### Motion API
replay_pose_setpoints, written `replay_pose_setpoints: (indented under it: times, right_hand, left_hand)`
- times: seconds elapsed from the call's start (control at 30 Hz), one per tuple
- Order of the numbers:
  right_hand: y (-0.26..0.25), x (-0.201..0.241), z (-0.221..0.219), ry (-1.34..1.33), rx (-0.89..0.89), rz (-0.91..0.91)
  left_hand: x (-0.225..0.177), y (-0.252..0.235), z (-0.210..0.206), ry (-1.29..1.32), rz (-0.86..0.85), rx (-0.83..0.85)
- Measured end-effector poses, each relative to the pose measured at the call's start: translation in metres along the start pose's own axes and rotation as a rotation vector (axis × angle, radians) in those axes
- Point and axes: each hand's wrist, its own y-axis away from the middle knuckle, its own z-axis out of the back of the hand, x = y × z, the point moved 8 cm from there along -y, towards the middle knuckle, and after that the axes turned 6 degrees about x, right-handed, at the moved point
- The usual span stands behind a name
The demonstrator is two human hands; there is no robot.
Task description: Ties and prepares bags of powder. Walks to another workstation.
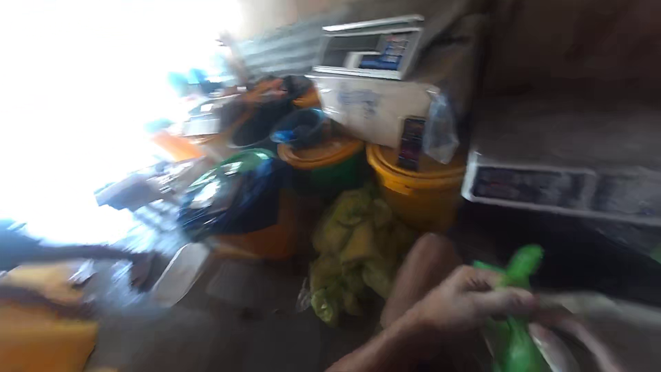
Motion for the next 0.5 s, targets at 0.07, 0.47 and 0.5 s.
replay_pose_setpoints:
  times: [0.07,0.47,0.5]
  right_hand:
    - [0.004,-0.002,0.008,0.020,-0.109,-0.067]
    - [0.009,-0.008,0.036,0.059,-0.227,-0.061]
    - [0.010,-0.008,0.037,0.080,-0.232,-0.067]
  left_hand:
    - [0.004,-0.012,-0.006,0.019,-0.037,0.053]
    - [0.040,-0.036,-0.014,0.216,-0.011,-0.038]
    - [0.042,-0.036,-0.013,0.196,0.006,-0.064]
